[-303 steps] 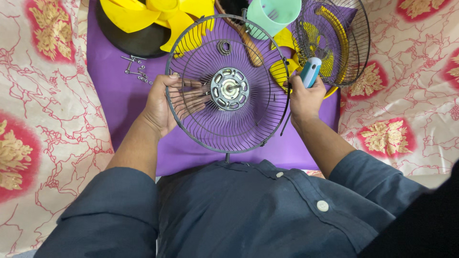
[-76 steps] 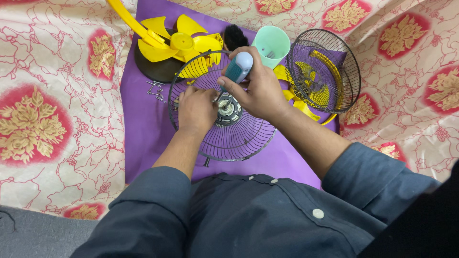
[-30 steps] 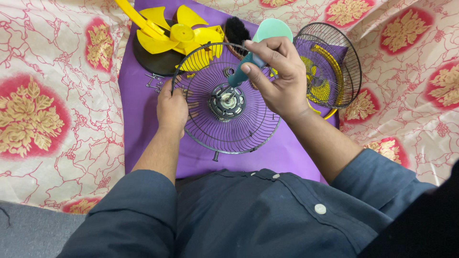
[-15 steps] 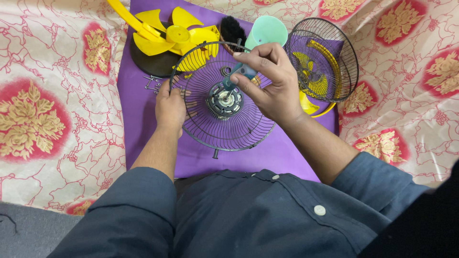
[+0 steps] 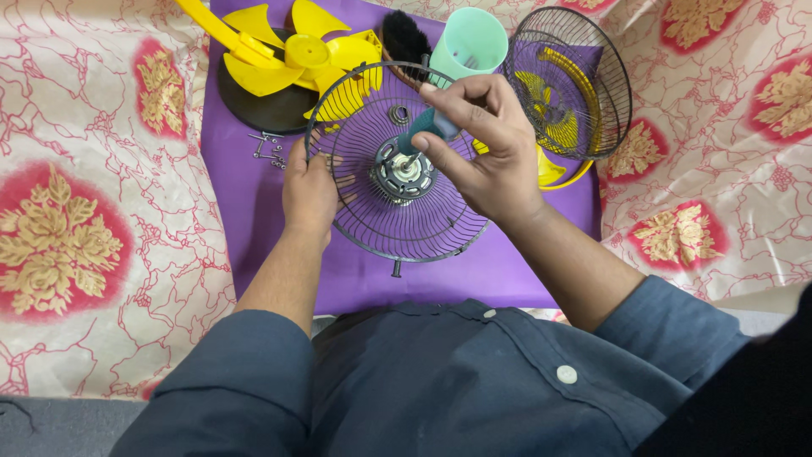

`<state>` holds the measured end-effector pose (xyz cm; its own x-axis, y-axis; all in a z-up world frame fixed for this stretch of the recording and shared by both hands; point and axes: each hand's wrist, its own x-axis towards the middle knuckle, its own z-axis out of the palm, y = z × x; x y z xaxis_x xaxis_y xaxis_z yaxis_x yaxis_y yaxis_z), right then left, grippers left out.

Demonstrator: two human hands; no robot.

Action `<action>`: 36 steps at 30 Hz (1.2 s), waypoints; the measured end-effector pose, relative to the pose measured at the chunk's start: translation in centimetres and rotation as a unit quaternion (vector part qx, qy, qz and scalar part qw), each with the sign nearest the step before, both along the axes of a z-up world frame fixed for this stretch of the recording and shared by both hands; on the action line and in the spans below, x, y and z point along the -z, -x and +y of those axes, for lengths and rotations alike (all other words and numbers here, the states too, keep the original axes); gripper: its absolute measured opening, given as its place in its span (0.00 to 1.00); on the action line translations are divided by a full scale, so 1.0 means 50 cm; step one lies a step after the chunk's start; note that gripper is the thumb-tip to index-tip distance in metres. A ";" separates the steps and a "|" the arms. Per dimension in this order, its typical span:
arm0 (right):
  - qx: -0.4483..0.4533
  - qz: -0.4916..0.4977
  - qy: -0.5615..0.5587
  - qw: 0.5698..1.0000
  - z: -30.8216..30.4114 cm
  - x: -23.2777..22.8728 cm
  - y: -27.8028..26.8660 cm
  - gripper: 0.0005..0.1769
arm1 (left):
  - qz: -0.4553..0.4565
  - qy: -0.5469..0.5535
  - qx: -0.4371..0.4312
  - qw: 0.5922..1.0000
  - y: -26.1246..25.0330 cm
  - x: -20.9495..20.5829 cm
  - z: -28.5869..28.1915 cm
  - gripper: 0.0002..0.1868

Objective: The person assembles an electric fan by tightening the central hub with a screwdriver, then attaching the yellow fan blades and securing them with a nut. Finally, the person places the front wire cage over the blades.

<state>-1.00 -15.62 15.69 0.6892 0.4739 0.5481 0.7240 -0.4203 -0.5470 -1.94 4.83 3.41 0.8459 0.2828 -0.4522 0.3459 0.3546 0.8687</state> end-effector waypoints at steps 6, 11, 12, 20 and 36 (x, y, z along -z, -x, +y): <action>-0.008 -0.003 -0.008 1.000 0.013 -0.011 0.009 0.25 | -0.040 -0.033 0.034 0.998 -0.004 0.015 0.015 0.19; 0.050 -0.021 0.024 0.998 0.022 0.004 0.006 0.24 | -0.020 -0.085 0.072 0.994 -0.022 0.017 0.036 0.13; 0.064 -0.028 0.029 0.997 0.023 0.006 0.006 0.25 | -0.012 -0.082 0.075 0.994 -0.029 0.018 0.037 0.13; 0.036 -0.038 0.027 0.998 0.013 -0.006 0.006 0.27 | -0.068 -0.327 0.135 0.933 -0.068 0.039 0.049 0.32; 0.033 -0.029 0.043 0.998 0.025 -0.013 -0.003 0.31 | -0.335 -0.555 0.072 0.758 -0.058 -0.003 0.050 0.31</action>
<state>-0.84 -14.38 16.32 0.6882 0.4755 0.5480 0.7231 -0.5111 -0.4646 0.95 7.31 3.57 0.8391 0.0574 0.5410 -0.3388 -0.7228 0.6022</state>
